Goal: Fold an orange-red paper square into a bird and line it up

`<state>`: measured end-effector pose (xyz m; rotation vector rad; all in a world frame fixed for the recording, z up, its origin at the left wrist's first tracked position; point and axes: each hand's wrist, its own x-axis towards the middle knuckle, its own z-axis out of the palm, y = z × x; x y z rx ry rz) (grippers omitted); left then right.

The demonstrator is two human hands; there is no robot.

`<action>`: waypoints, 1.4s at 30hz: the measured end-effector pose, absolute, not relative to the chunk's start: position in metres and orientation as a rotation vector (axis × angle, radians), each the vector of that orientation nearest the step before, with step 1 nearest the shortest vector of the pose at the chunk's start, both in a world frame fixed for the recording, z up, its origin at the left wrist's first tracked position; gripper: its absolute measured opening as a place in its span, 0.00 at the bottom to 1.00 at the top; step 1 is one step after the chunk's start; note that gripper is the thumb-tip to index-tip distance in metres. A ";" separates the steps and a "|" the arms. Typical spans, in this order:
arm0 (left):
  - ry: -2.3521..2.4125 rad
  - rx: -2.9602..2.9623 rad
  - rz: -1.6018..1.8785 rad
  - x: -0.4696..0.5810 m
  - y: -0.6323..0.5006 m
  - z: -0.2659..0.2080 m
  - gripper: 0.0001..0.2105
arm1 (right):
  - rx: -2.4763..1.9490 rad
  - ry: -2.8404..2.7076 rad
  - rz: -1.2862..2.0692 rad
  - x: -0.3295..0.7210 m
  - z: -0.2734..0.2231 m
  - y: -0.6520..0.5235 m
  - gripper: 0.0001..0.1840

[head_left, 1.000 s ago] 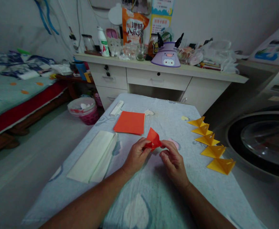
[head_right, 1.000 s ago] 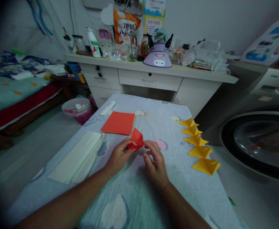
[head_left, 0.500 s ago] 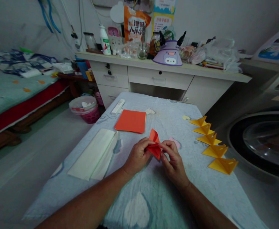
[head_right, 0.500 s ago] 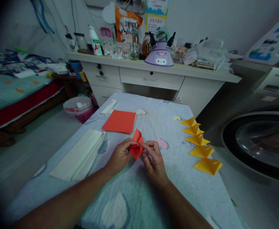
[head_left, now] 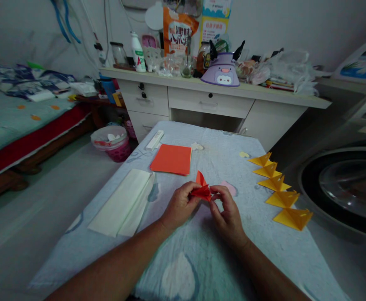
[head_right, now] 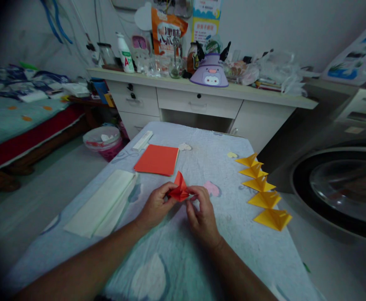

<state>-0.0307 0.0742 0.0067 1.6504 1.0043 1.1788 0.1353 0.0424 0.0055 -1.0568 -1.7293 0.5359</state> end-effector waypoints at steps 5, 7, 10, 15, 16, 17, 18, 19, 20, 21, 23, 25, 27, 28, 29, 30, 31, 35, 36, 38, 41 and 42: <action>0.971 1.585 1.183 -0.033 0.074 0.007 0.04 | -1.073 -1.608 0.507 0.135 0.005 0.042 0.18; 0.953 1.553 1.191 -0.033 0.074 0.008 0.05 | -1.058 -1.619 0.512 0.135 0.005 0.042 0.17; 0.928 1.533 1.191 -0.034 0.073 0.008 0.05 | -1.037 -1.638 0.549 0.136 0.006 0.042 0.16; 0.892 1.540 1.197 -0.035 0.073 0.006 0.05 | -1.049 -1.625 0.593 0.134 0.009 0.041 0.14; 0.889 1.536 1.193 -0.035 0.073 0.006 0.05 | -1.045 -1.624 0.599 0.134 0.010 0.041 0.14; 0.885 1.528 1.187 -0.034 0.073 0.007 0.05 | -1.037 -1.626 0.602 0.133 0.011 0.041 0.14; 0.879 1.518 1.180 -0.034 0.073 0.007 0.06 | -1.028 -1.631 0.602 0.133 0.011 0.041 0.13; 0.873 1.508 1.172 -0.034 0.073 0.007 0.06 | -1.019 -1.639 0.599 0.133 0.012 0.041 0.13; 0.868 1.501 1.166 -0.033 0.072 0.008 0.07 | -1.012 -1.647 0.595 0.133 0.012 0.041 0.13; 0.868 1.498 1.164 -0.033 0.072 0.008 0.07 | -1.007 -1.657 0.589 0.133 0.012 0.041 0.13; 0.885 1.501 1.173 -0.032 0.072 0.009 0.07 | -1.005 -1.676 0.579 0.133 0.012 0.041 0.12; 0.909 1.507 1.173 -0.032 0.071 0.009 0.07 | -1.007 -1.689 0.568 0.134 0.011 0.042 0.11; 0.923 1.508 1.156 -0.033 0.071 0.007 0.07 | -1.007 -1.694 0.554 0.134 0.010 0.043 0.12; 0.925 1.507 1.150 -0.033 0.070 0.007 0.07 | -1.003 -1.695 0.548 0.134 0.010 0.043 0.12; 0.924 1.506 1.146 -0.033 0.070 0.006 0.06 | -0.999 -1.697 0.544 0.134 0.010 0.043 0.13; 0.920 1.503 1.146 -0.033 0.070 0.005 0.06 | -0.994 -1.700 0.543 0.133 0.010 0.044 0.14; 0.914 1.496 1.150 -0.033 0.070 0.004 0.07 | -0.990 -1.704 0.544 0.133 0.010 0.044 0.14; 0.884 1.470 1.153 -0.033 0.070 0.005 0.06 | -0.986 -1.715 0.568 0.132 0.012 0.043 0.14; 0.883 1.467 1.148 -0.033 0.070 0.006 0.05 | -0.988 -1.713 0.574 0.132 0.012 0.042 0.14; 0.881 1.468 1.136 -0.033 0.070 0.007 0.03 | -0.995 -1.699 0.585 0.132 0.012 0.042 0.14; 0.876 1.483 1.131 -0.034 0.070 0.007 0.03 | -1.010 -1.642 0.597 0.131 0.010 0.042 0.15; 0.876 1.492 1.131 -0.034 0.070 0.007 0.03 | -1.012 -1.632 0.600 0.131 0.010 0.042 0.15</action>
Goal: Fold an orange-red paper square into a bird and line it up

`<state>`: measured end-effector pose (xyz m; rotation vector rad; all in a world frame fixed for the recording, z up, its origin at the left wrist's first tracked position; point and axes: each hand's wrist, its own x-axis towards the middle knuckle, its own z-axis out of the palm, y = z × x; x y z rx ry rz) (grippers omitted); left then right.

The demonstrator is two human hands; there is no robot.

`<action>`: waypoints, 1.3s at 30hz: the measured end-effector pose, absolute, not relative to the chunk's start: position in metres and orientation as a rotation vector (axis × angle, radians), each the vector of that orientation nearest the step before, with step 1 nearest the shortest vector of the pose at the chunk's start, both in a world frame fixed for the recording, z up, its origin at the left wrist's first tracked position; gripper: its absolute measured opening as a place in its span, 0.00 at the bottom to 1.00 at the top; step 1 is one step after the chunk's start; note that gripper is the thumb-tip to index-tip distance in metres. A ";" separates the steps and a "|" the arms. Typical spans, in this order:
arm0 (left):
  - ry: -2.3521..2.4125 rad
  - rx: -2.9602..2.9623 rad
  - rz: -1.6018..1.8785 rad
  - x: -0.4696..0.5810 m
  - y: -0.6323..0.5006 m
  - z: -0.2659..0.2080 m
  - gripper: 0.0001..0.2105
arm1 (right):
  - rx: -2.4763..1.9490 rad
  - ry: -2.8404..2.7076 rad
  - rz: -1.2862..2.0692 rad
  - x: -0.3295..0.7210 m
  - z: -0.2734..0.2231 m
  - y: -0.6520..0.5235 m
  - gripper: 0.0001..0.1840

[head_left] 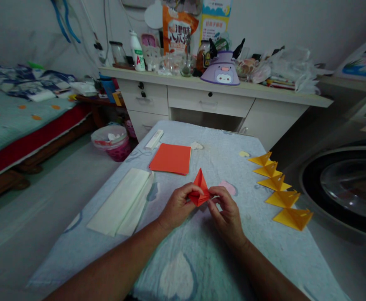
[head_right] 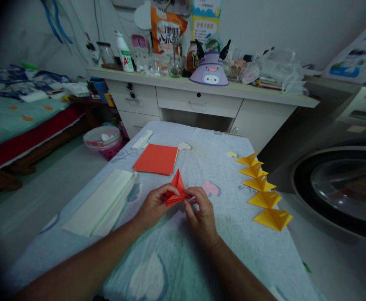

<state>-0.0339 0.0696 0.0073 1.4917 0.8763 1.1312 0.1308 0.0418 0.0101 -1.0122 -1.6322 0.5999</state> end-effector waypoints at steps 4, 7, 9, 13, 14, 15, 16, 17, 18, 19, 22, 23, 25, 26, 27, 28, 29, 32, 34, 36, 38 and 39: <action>0.880 1.554 1.130 -0.034 0.069 0.009 0.03 | -1.003 -1.650 0.607 0.131 0.010 0.042 0.09; 0.873 1.631 1.182 -0.035 0.070 0.011 0.06 | -1.012 -1.647 0.618 0.131 0.011 0.042 0.07; 0.865 1.677 1.227 -0.036 0.071 0.011 0.06 | -1.019 -1.649 0.629 0.131 0.011 0.042 0.06; 0.828 1.738 1.225 -0.040 0.073 0.011 0.02 | -1.026 -1.658 0.623 0.131 0.010 0.043 0.06; 0.823 1.746 1.215 -0.040 0.073 0.012 0.02 | -1.025 -1.660 0.628 0.132 0.009 0.043 0.05; 0.824 1.751 1.206 -0.041 0.073 0.012 0.02 | -1.022 -1.660 0.636 0.132 0.009 0.042 0.05; 0.832 1.754 1.201 -0.041 0.072 0.012 0.02 | -1.019 -1.660 0.644 0.132 0.009 0.042 0.04; 0.845 1.756 1.197 -0.041 0.072 0.013 0.02 | -1.016 -1.662 0.650 0.132 0.009 0.042 0.04; 0.860 1.758 1.193 -0.041 0.072 0.014 0.02 | -1.013 -1.670 0.655 0.132 0.010 0.042 0.03; 0.876 1.760 1.189 -0.041 0.071 0.015 0.02 | -1.012 -1.680 0.656 0.132 0.011 0.041 0.03; 0.913 1.758 1.174 -0.040 0.070 0.019 0.01 | -1.007 -1.696 0.651 0.132 0.014 0.041 0.04; 0.923 1.753 1.166 -0.039 0.069 0.019 0.01 | -1.007 -1.693 0.655 0.132 0.015 0.041 0.05; 0.948 1.742 1.154 -0.039 0.068 0.020 0.00 | -1.014 -1.669 0.683 0.132 0.014 0.040 0.04; 0.963 1.738 1.145 -0.039 0.068 0.020 0.00 | -1.020 -1.642 0.712 0.131 0.013 0.039 0.03; 0.974 1.733 1.136 -0.039 0.068 0.020 0.01 | -1.025 -1.600 0.754 0.131 0.012 0.038 0.02; 0.976 1.728 1.127 -0.039 0.068 0.020 0.01 | -1.026 -1.542 0.812 0.131 0.011 0.038 0.05; 0.968 1.723 1.119 -0.039 0.068 0.020 0.01 | -1.024 -1.477 0.881 0.132 0.010 0.037 0.09; 0.926 1.719 1.085 -0.039 0.067 0.019 0.02 | -1.015 -1.333 1.093 0.134 0.009 0.038 0.11; 0.915 1.728 1.047 -0.039 0.067 0.018 0.03 | -1.007 -1.321 1.192 0.136 0.009 0.041 0.11; 0.916 1.731 0.999 -0.038 0.066 0.017 0.03 | -0.993 -1.332 1.261 0.137 0.010 0.045 0.10; 0.913 1.710 0.972 -0.037 0.065 0.016 0.05 | -0.994 -1.323 1.297 0.138 0.010 0.048 0.11; 0.902 1.686 0.971 -0.037 0.065 0.015 0.08 | -1.001 -1.314 1.299 0.138 0.009 0.049 0.11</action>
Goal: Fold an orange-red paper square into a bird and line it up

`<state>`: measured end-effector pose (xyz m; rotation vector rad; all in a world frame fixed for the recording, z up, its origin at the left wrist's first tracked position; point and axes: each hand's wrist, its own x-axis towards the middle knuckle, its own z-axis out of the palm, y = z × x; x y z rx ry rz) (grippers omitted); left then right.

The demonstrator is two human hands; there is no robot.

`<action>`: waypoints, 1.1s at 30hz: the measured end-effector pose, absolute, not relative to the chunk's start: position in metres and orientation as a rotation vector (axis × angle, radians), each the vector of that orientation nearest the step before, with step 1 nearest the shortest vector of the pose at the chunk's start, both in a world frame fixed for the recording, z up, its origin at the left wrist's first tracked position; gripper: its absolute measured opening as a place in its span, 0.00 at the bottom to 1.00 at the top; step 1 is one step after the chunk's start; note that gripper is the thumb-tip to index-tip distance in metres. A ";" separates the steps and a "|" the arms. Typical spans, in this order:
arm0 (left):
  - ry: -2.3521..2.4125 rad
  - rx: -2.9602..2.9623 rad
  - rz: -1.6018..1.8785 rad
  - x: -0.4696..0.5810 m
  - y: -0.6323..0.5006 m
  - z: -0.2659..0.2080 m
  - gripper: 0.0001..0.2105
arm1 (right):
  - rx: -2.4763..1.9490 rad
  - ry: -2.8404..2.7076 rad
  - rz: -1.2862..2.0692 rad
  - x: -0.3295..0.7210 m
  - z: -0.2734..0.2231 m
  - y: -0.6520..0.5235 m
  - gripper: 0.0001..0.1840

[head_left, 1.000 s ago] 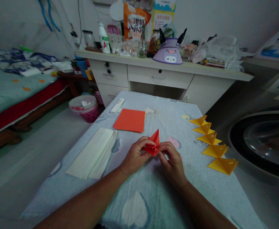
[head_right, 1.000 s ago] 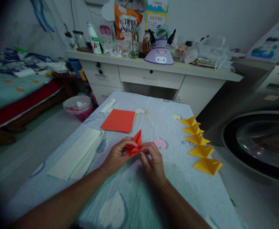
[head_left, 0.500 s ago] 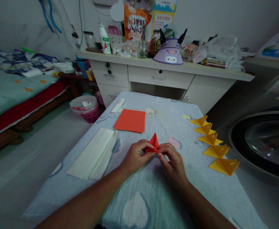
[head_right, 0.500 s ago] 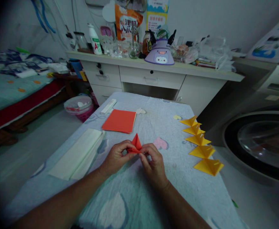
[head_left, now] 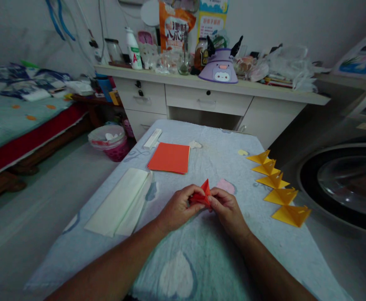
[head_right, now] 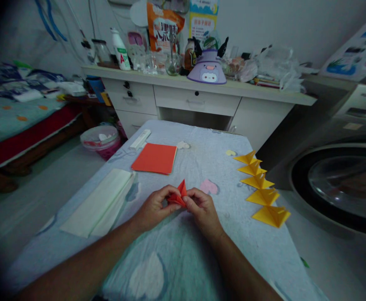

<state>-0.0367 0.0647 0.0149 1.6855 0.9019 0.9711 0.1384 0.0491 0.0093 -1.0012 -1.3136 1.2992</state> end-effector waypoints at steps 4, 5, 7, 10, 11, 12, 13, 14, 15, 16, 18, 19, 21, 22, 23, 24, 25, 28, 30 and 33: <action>0.847 1.558 0.964 -0.035 0.064 0.013 0.23 | -1.010 -1.286 1.297 0.139 0.007 0.051 0.13; 0.846 1.533 0.947 -0.035 0.064 0.012 0.25 | -1.007 -1.284 1.306 0.139 0.007 0.051 0.13; 0.846 1.489 0.914 -0.036 0.064 0.011 0.26 | -0.998 -1.272 1.330 0.139 0.007 0.050 0.13; 0.823 1.454 0.883 -0.036 0.065 0.010 0.26 | -0.996 -1.242 1.376 0.141 0.008 0.049 0.14; 0.819 1.457 0.866 -0.036 0.064 0.010 0.26 | -0.996 -1.237 1.390 0.141 0.009 0.049 0.14; 0.819 1.463 0.847 -0.036 0.064 0.009 0.27 | -0.995 -1.237 1.399 0.142 0.009 0.049 0.14; 0.819 1.466 0.825 -0.035 0.064 0.009 0.27 | -0.994 -1.241 1.402 0.142 0.010 0.049 0.14; 0.817 1.463 0.806 -0.035 0.063 0.009 0.26 | -0.992 -1.249 1.396 0.143 0.011 0.049 0.14; 0.808 1.451 0.794 -0.034 0.063 0.009 0.26 | -0.992 -1.261 1.382 0.143 0.011 0.049 0.13; 0.795 1.436 0.790 -0.033 0.063 0.009 0.25 | -0.997 -1.272 1.360 0.143 0.012 0.049 0.13; 0.775 1.411 0.790 -0.031 0.064 0.008 0.21 | -1.010 -1.289 1.314 0.143 0.012 0.049 0.13; 0.780 1.410 0.789 -0.030 0.064 0.006 0.18 | -1.016 -1.293 1.298 0.143 0.013 0.049 0.13; 0.830 1.436 0.775 -0.029 0.065 0.002 0.11 | -1.017 -1.284 1.292 0.143 0.013 0.050 0.11; 0.864 1.453 0.760 -0.029 0.066 0.000 0.09 | -1.012 -1.274 1.301 0.143 0.013 0.050 0.10; 0.892 1.468 0.743 -0.029 0.066 -0.001 0.09 | -1.004 -1.264 1.315 0.143 0.013 0.050 0.10; 0.908 1.476 0.724 -0.029 0.067 -0.003 0.09 | -0.992 -1.256 1.333 0.143 0.013 0.050 0.10; 0.912 1.477 0.706 -0.030 0.067 -0.004 0.09 | -0.975 -1.252 1.357 0.143 0.012 0.051 0.11; 0.877 1.445 0.657 -0.031 0.066 -0.003 0.10 | -0.934 -1.236 1.439 0.144 0.012 0.051 0.12; 0.843 1.422 0.635 -0.032 0.066 0.000 0.10 | -0.941 -1.216 1.480 0.145 0.011 0.051 0.13; 0.805 1.406 0.625 -0.032 0.065 0.003 0.11 | -0.976 -1.218 1.461 0.145 0.012 0.050 0.12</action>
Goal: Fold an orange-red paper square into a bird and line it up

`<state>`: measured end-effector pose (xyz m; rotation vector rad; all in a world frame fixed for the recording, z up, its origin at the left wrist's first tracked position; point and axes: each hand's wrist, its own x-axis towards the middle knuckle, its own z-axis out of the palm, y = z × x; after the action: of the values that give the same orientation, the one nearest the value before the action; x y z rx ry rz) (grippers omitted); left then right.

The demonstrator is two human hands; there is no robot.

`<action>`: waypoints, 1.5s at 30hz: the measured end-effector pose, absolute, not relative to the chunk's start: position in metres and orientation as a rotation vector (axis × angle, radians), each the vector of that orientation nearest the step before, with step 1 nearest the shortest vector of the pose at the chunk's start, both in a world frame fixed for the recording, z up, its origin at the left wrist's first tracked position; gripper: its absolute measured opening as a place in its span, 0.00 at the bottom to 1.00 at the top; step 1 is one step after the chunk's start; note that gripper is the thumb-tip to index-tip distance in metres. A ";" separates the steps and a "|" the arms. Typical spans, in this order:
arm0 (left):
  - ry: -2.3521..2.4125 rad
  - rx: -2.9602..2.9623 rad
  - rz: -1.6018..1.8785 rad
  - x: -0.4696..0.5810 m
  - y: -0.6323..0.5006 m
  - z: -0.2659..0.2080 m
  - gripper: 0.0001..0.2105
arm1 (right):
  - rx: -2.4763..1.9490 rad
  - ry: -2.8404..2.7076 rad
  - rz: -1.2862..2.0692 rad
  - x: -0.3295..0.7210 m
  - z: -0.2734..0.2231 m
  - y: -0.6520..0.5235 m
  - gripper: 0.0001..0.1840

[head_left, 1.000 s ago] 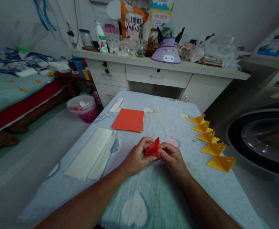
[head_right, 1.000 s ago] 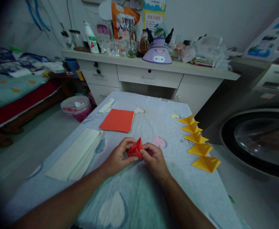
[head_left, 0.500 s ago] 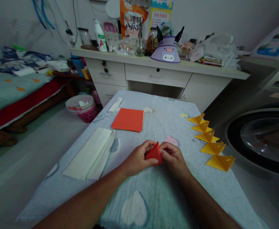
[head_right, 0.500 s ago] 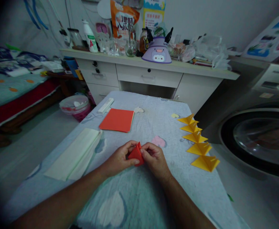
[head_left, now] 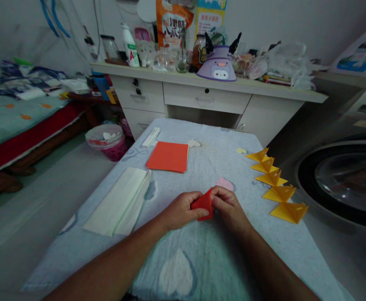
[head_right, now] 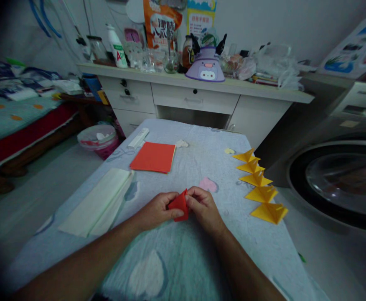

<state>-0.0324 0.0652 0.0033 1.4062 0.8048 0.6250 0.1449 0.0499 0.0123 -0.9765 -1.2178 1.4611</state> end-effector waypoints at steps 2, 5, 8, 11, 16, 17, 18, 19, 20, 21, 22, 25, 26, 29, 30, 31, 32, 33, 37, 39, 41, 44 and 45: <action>0.791 1.406 0.624 -0.032 0.065 0.005 0.12 | -0.989 -1.240 1.418 0.145 0.013 0.049 0.12; 0.797 1.428 0.618 -0.031 0.065 0.006 0.12 | -1.006 -1.283 1.357 0.145 0.015 0.048 0.12; 0.798 1.451 0.603 -0.030 0.065 0.007 0.10 | -1.028 -1.340 1.286 0.146 0.017 0.047 0.14; 0.793 1.476 0.575 -0.030 0.064 0.009 0.08 | -1.048 -1.357 1.211 0.147 0.019 0.047 0.12; 0.855 1.544 0.559 -0.030 0.064 0.012 0.08 | -1.066 -1.320 1.172 0.148 0.020 0.046 0.11; 0.858 1.544 0.563 -0.030 0.064 0.011 0.08 | -1.064 -1.307 1.182 0.148 0.020 0.046 0.12; 0.857 1.538 0.570 -0.030 0.064 0.010 0.09 | -1.057 -1.290 1.195 0.148 0.019 0.046 0.14; 0.855 1.528 0.579 -0.030 0.064 0.008 0.09 | -1.043 -1.275 1.214 0.147 0.018 0.046 0.16; 0.853 1.515 0.592 -0.030 0.064 0.006 0.09 | -1.025 -1.266 1.240 0.147 0.018 0.046 0.16; 0.853 1.501 0.607 -0.029 0.064 0.004 0.10 | -1.006 -1.265 1.273 0.146 0.017 0.046 0.16; 0.855 1.489 0.624 -0.029 0.064 0.002 0.10 | -0.989 -1.273 1.309 0.144 0.017 0.046 0.15; 0.851 1.477 0.653 -0.029 0.065 -0.002 0.13 | -0.990 -1.296 1.372 0.140 0.016 0.045 0.13; 0.846 1.479 0.656 -0.029 0.065 -0.003 0.13 | -1.006 -1.294 1.366 0.138 0.015 0.045 0.13; 0.859 1.498 0.656 -0.028 0.064 -0.002 0.12 | -1.037 -1.282 1.334 0.135 0.014 0.044 0.13; 0.873 1.506 0.657 -0.028 0.064 -0.001 0.12 | -1.039 -1.280 1.329 0.135 0.014 0.044 0.13; 0.888 1.513 0.657 -0.028 0.064 -0.001 0.11 | -1.038 -1.278 1.323 0.135 0.014 0.045 0.13; 0.900 1.517 0.653 -0.028 0.064 -0.001 0.11 | -1.037 -1.273 1.311 0.136 0.014 0.045 0.13; 0.909 1.516 0.647 -0.028 0.064 -0.001 0.11 | -1.036 -1.266 1.296 0.136 0.014 0.045 0.13; 0.935 1.516 0.634 -0.028 0.065 -0.001 0.10 | -1.033 -1.253 1.261 0.138 0.015 0.046 0.12; 0.951 1.523 0.635 -0.028 0.065 -0.001 0.11 | -1.029 -1.246 1.264 0.138 0.015 0.046 0.12; 0.970 1.529 0.630 -0.028 0.065 0.000 0.12 | -1.026 -1.226 1.259 0.138 0.016 0.047 0.12; 0.984 1.528 0.633 -0.028 0.065 0.001 0.13 | -1.038 -1.190 1.261 0.140 0.016 0.047 0.13; 0.974 1.516 0.645 -0.028 0.065 0.002 0.13 | -1.045 -1.176 1.266 0.141 0.016 0.048 0.13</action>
<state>-0.0283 0.0648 0.0017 1.5158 0.9735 0.6447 0.1405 0.0478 0.0164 -1.0453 -1.1758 1.2660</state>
